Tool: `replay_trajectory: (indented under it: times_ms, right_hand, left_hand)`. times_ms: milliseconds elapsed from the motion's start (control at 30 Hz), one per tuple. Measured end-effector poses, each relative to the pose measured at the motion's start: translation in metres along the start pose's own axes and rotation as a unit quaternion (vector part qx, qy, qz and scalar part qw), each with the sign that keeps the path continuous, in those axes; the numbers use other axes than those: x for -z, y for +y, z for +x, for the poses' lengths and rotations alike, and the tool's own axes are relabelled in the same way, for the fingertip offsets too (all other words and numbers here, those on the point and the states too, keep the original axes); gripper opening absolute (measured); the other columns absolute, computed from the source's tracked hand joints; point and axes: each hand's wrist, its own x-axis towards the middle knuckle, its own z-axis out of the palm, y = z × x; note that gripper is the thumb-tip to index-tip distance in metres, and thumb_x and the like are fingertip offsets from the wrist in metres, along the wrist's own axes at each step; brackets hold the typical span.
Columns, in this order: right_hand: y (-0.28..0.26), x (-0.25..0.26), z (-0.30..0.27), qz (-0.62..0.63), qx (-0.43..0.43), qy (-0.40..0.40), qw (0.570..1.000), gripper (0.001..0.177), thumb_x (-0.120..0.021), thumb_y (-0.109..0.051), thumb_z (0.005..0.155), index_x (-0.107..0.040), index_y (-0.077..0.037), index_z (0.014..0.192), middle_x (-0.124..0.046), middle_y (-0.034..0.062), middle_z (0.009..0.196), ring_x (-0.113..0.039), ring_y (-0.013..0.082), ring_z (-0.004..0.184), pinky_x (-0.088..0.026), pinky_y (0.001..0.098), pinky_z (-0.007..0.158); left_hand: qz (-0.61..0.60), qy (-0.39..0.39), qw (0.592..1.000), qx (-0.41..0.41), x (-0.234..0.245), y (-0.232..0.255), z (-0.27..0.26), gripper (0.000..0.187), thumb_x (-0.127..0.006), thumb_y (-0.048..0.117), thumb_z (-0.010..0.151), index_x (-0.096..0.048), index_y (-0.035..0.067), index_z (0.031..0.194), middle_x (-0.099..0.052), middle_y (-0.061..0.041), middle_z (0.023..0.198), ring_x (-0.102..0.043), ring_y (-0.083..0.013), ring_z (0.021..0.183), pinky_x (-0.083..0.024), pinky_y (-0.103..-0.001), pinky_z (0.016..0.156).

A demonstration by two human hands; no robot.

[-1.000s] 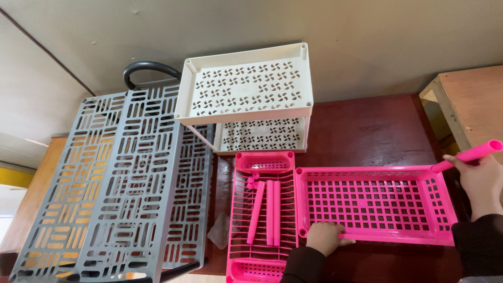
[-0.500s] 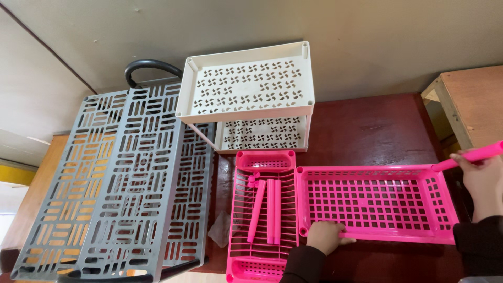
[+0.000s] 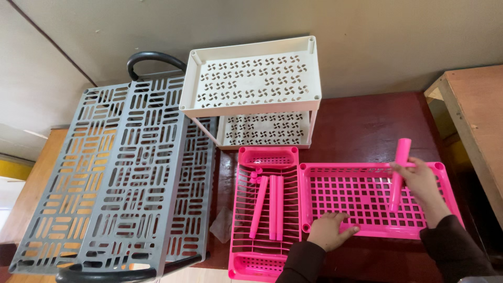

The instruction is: The person assembles plastic dish racks by hand. They connect white rack components and then assemble a pink two-tier rack by inserting legs and a divider, leaving the assembled racks on a wooden table.

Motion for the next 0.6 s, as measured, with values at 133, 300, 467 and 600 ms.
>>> replay_trajectory:
  times_ms: [133, 300, 467, 600]
  right_hand:
    - [0.010, -0.072, -0.027, 0.067, 0.042, -0.109, 0.991, 0.058, -0.069, -0.023, 0.098, -0.055, 0.006, 0.146, -0.075, 0.0161, 0.101, -0.068, 0.0176, 0.089, -0.052, 0.0346, 0.081]
    - [-0.002, -0.152, -0.068, 0.085, 0.039, -0.188, 0.978, 0.081, -0.069, -0.018, 0.092, -0.029, -0.006, 0.161, -0.075, 0.0160, 0.105, -0.069, 0.0136, 0.092, -0.053, 0.0308, 0.081]
    - [-0.014, -0.214, -0.108, -0.018, 0.049, -0.207, 0.977, 0.097, -0.073, -0.018, 0.085, -0.020, -0.018, 0.166, -0.072, 0.0182, 0.112, -0.064, 0.0189, 0.080, -0.052, 0.0372, 0.065]
    - [-0.013, -0.249, -0.128, -0.123, 0.162, -0.182, 0.962, 0.100, -0.082, -0.023, 0.084, -0.024, -0.018, 0.166, -0.064, 0.0219, 0.121, -0.063, 0.0165, 0.092, -0.057, 0.0348, 0.077]
  left_hand:
    - [0.006, 0.116, 0.990, -0.077, 0.018, 0.003, -0.014, 0.045, -0.059, 0.043, 0.106, -0.065, 0.007, 0.132, -0.069, -0.016, 0.121, -0.062, -0.0351, 0.118, -0.043, -0.050, 0.110]
    - [-0.033, 0.182, 0.983, -0.004, 0.062, -0.006, -0.051, 0.027, -0.061, 0.022, 0.102, -0.065, 0.008, 0.124, -0.067, -0.015, 0.118, -0.060, -0.0352, 0.119, -0.042, -0.049, 0.107]
    - [0.046, 0.377, 0.923, 0.062, 0.116, -0.041, -0.108, 0.039, -0.070, 0.016, 0.090, -0.062, 0.007, 0.127, -0.057, -0.020, 0.135, -0.048, -0.0409, 0.132, -0.035, -0.054, 0.111]
    - [0.064, 0.434, 0.882, 0.172, 0.140, -0.074, -0.148, 0.053, -0.073, 0.015, 0.084, -0.057, 0.005, 0.133, -0.052, -0.021, 0.139, -0.043, -0.0425, 0.135, -0.033, -0.055, 0.111]
